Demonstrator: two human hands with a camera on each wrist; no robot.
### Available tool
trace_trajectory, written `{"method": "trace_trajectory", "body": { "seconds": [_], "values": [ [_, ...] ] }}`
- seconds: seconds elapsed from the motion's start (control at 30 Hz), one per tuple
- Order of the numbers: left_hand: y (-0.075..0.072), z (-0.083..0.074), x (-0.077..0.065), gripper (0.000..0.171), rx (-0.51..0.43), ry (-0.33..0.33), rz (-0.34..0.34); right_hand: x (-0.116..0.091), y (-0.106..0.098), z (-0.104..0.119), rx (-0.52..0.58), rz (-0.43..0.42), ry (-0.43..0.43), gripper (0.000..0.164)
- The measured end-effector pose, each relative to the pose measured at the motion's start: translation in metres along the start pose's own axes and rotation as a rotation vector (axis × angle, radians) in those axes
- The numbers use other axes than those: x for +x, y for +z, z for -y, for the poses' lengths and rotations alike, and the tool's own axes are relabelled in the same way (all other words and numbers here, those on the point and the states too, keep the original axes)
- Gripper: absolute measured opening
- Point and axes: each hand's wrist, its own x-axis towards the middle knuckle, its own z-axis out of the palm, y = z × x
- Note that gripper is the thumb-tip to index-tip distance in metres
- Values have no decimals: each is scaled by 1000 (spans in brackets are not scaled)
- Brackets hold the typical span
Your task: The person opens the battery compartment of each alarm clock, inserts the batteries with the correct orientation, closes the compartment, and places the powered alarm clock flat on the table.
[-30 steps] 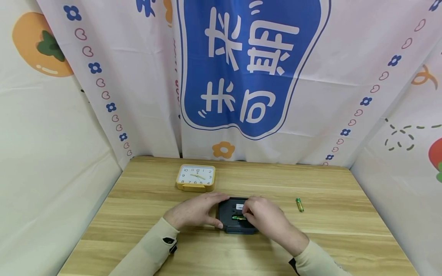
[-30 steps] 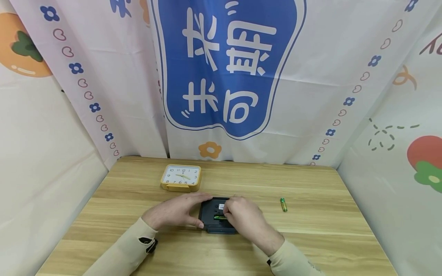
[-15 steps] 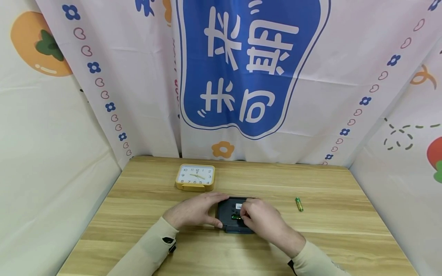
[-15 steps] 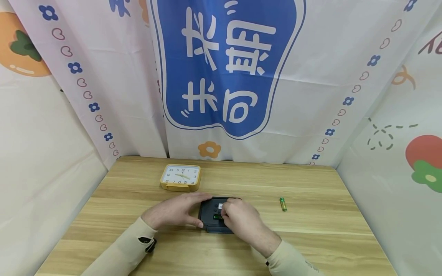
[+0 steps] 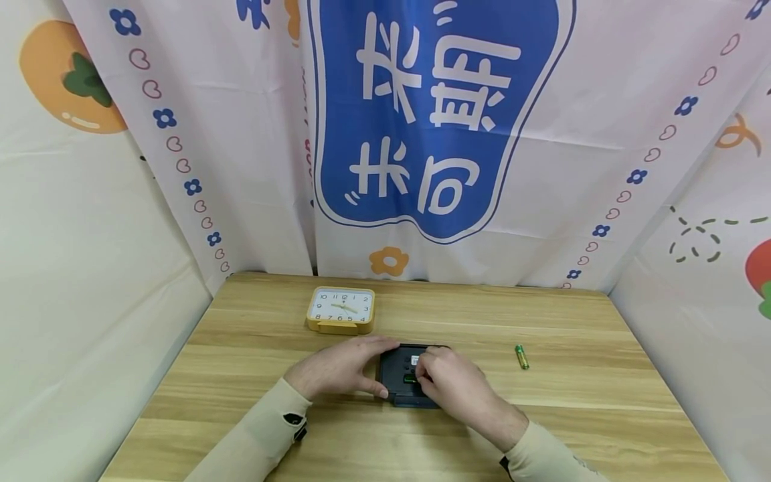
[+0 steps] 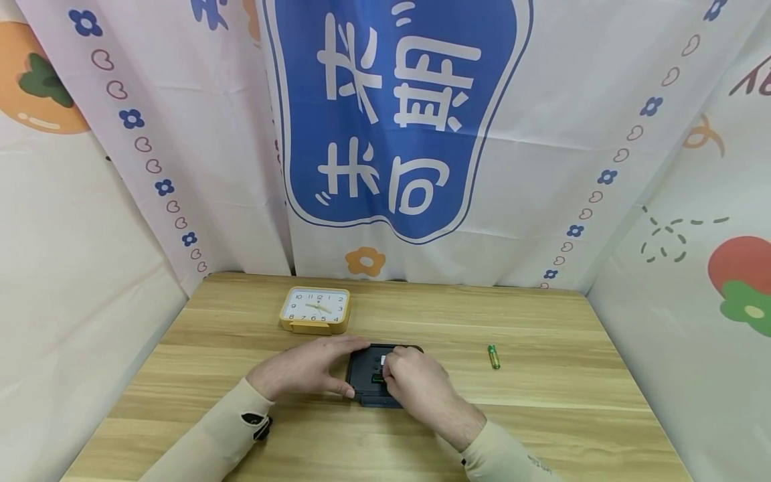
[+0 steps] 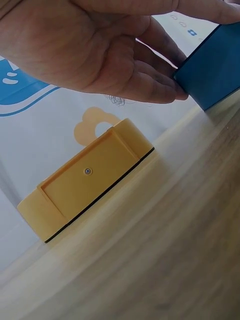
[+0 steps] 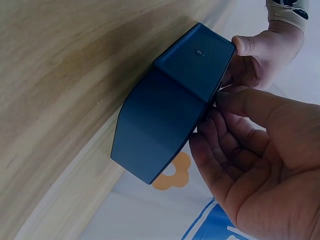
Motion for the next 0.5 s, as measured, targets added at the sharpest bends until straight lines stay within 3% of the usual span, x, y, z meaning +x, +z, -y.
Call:
{"method": "trace_trajectory", "body": {
  "seconds": [0.5],
  "values": [
    [0,-1,-1,91,-11,-1,9,0,-1,-1,-4,47,-4,21]
  ]
}}
